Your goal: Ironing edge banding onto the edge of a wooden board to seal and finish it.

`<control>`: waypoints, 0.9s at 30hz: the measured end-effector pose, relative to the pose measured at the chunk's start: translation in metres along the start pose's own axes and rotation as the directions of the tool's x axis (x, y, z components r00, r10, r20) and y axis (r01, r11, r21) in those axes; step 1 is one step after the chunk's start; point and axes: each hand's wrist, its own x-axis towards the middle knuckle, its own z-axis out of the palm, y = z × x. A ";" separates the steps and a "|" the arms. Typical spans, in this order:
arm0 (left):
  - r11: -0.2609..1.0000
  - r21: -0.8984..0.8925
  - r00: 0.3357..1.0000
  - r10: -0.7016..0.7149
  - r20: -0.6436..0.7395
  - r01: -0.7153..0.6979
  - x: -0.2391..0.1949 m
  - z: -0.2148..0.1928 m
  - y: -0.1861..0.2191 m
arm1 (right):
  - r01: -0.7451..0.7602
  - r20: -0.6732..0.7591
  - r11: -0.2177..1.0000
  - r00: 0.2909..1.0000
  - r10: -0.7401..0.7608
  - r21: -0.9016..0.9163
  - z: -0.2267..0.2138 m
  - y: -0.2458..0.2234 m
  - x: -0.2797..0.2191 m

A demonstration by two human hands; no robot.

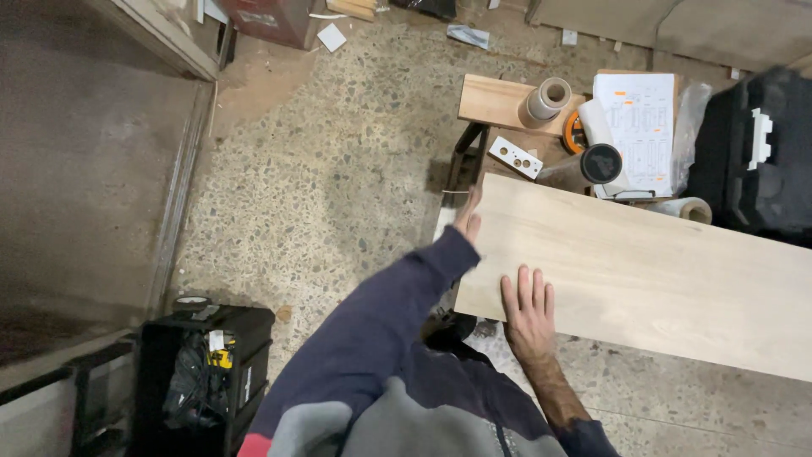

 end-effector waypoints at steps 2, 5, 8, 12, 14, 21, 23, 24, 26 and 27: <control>1.000 0.007 0.999 0.009 0.042 -0.010 -0.049 -0.016 0.041 | -0.012 0.014 1.000 1.000 0.012 -0.005 0.003 0.001 0.001; 0.999 -0.033 0.995 -0.038 0.094 0.041 -0.074 -0.020 0.078 | -0.026 0.036 1.000 0.999 0.026 -0.015 0.007 0.002 -0.001; 0.997 -0.065 0.999 -0.028 0.032 0.030 -0.011 -0.002 0.047 | -0.013 0.031 1.000 0.999 0.014 -0.025 0.007 0.004 0.002; 0.986 -0.069 0.988 -0.153 0.017 0.154 0.064 -0.005 0.070 | -0.027 0.075 1.000 0.997 0.027 0.000 -0.001 0.004 0.007; 0.994 -0.011 0.994 -0.110 0.020 0.110 0.040 -0.006 0.066 | -0.020 0.038 1.000 0.999 0.020 0.007 0.002 0.005 0.003; 0.985 0.038 0.965 -0.174 0.195 0.170 -0.080 -0.032 0.121 | -0.036 0.047 0.998 0.998 0.034 0.048 0.003 0.007 0.007; 0.995 0.006 0.988 -0.097 0.122 0.097 -0.031 -0.009 0.062 | -0.033 0.037 0.999 0.999 0.031 0.028 0.007 0.008 0.006; 1.000 -0.025 0.998 -0.018 0.053 0.019 -0.008 0.003 0.033 | -0.035 0.028 0.999 0.999 0.035 0.005 0.007 0.007 0.004; 0.990 -0.068 0.992 -0.117 0.046 0.120 0.050 0.004 0.023 | -0.039 0.034 0.999 0.999 0.039 0.009 0.007 0.008 0.005; 0.969 -0.109 0.975 -0.216 0.044 0.219 0.079 0.005 0.018 | -0.042 0.038 0.999 0.998 0.042 0.015 0.007 0.008 0.005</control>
